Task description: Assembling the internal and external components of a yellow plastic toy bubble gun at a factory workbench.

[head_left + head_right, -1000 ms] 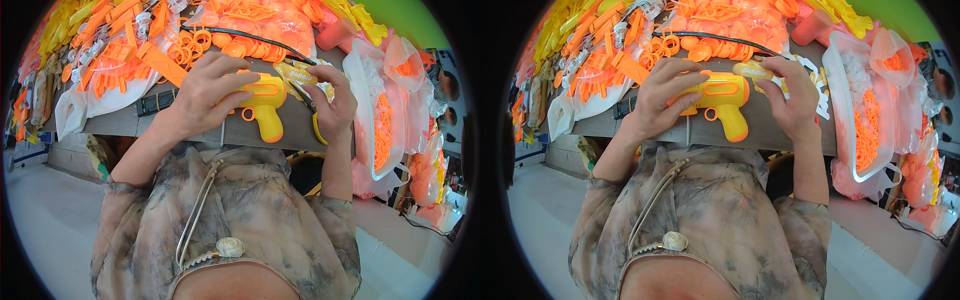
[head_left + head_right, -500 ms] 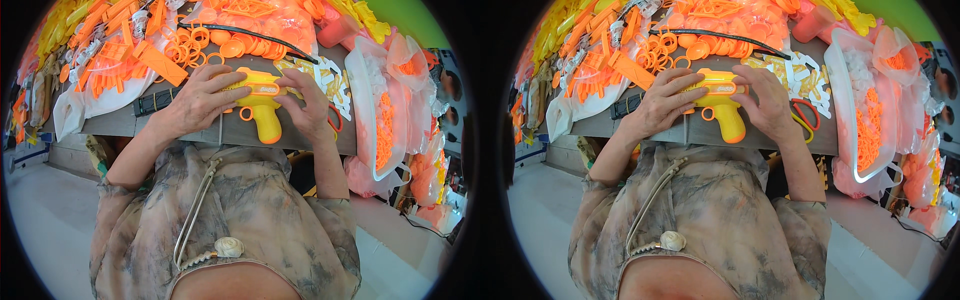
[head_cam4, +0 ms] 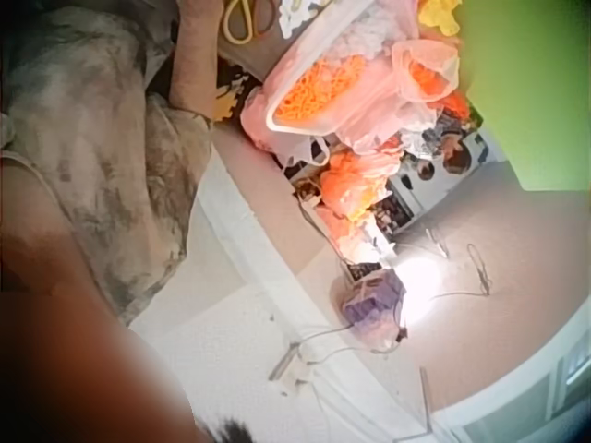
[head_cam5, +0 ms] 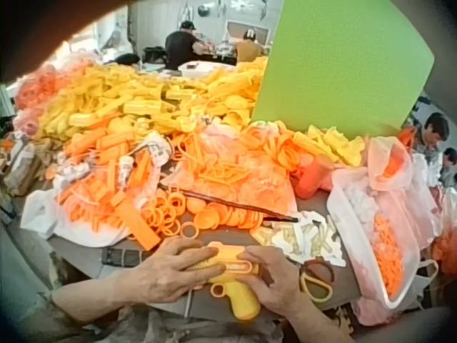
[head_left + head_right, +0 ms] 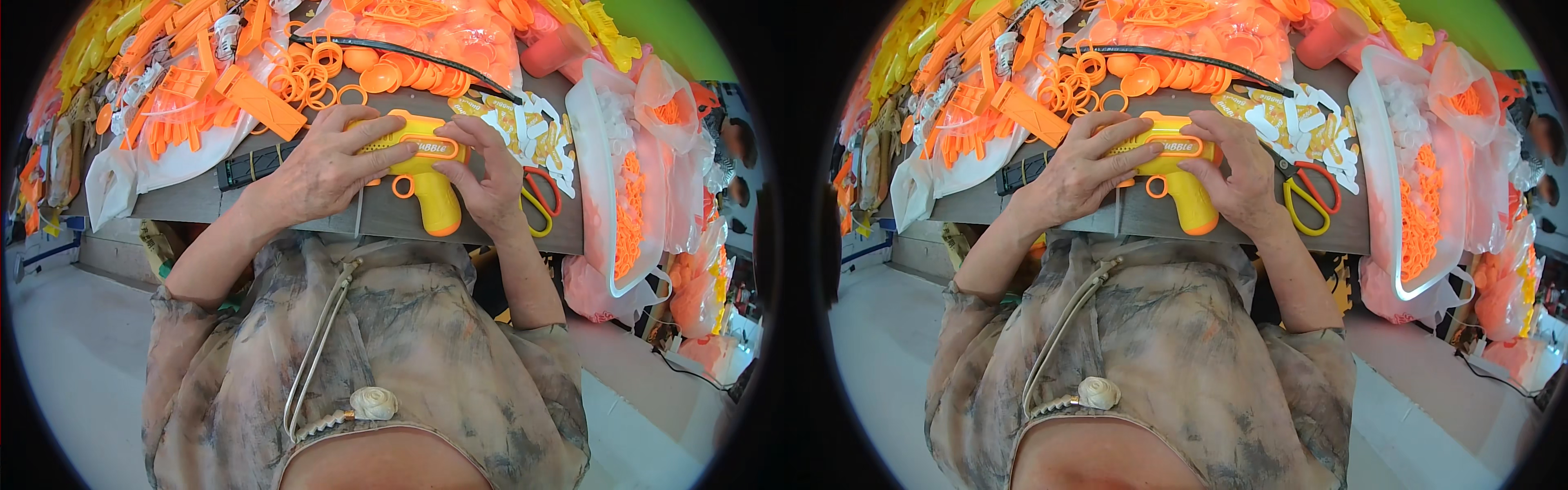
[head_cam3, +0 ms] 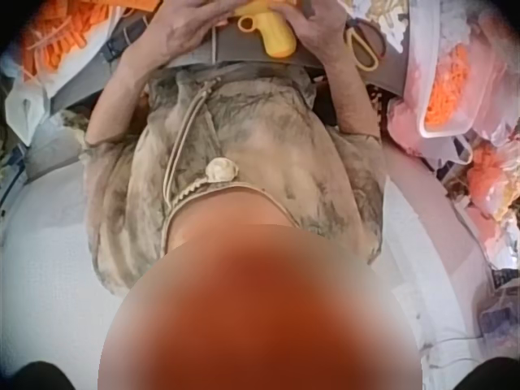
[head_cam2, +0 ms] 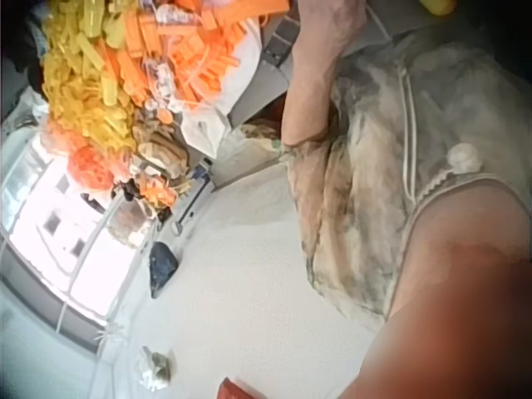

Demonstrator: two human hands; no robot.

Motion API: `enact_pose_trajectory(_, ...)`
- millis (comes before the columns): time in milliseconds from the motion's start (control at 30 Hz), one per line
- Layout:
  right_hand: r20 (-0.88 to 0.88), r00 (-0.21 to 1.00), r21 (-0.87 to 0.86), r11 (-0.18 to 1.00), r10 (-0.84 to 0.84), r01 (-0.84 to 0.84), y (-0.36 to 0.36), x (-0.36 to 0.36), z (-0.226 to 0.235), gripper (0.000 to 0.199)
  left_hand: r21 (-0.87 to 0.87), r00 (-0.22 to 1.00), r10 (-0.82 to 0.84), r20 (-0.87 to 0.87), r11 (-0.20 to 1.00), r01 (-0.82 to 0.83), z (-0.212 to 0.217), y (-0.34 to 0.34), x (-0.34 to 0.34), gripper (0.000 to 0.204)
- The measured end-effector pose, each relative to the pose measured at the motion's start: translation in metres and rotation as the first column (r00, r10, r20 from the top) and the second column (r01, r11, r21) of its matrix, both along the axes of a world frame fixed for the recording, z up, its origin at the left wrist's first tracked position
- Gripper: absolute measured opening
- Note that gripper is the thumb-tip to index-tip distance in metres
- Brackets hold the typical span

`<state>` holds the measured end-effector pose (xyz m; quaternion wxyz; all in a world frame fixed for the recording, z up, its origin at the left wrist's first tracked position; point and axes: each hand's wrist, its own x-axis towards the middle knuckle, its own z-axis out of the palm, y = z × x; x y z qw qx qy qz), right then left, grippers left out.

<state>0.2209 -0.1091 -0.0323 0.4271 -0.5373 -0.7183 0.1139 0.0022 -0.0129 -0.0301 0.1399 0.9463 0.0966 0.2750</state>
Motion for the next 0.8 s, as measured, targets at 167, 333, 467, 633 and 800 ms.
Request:
enact_pose_trajectory(167, -0.586, 0.793, -0.329, 0.943, -0.168, -0.043, -0.002, -0.010, 0.001, 0.033, 0.023, 1.000, -0.005, -0.006, 1.000, 0.005, 0.000, 0.001, 0.001, 0.055)
enact_pose_trajectory(333, -0.875, 0.435, -0.312, 0.934, -0.211, -0.173, 0.001, -0.023, -0.003, 0.022, 0.043, 1.000, 0.029, -0.011, 0.999, -0.028, -0.001, -0.001, 0.001, 0.053)
enact_pose_trajectory(467, -0.879, 0.439, -0.319, 0.915, -0.189, -0.246, 0.006, -0.020, -0.002, 0.019, 0.015, 0.999, 0.038, 0.008, 0.999, -0.038, -0.001, -0.003, 0.001, 0.050)
enact_pose_trajectory(633, -0.740, 0.656, -0.326, 0.933, -0.150, -0.154, 0.004, -0.021, -0.010, 0.019, 0.022, 1.000, 0.026, 0.012, 0.999, -0.026, -0.001, -0.002, 0.000, 0.052)
enact_pose_trajectory(800, -0.451, 0.880, -0.215, 0.975, -0.147, 0.052, -0.002, -0.028, -0.019, 0.028, -0.237, 0.992, 0.072, -0.107, 0.967, -0.096, 0.024, 0.008, 0.003, 0.061)
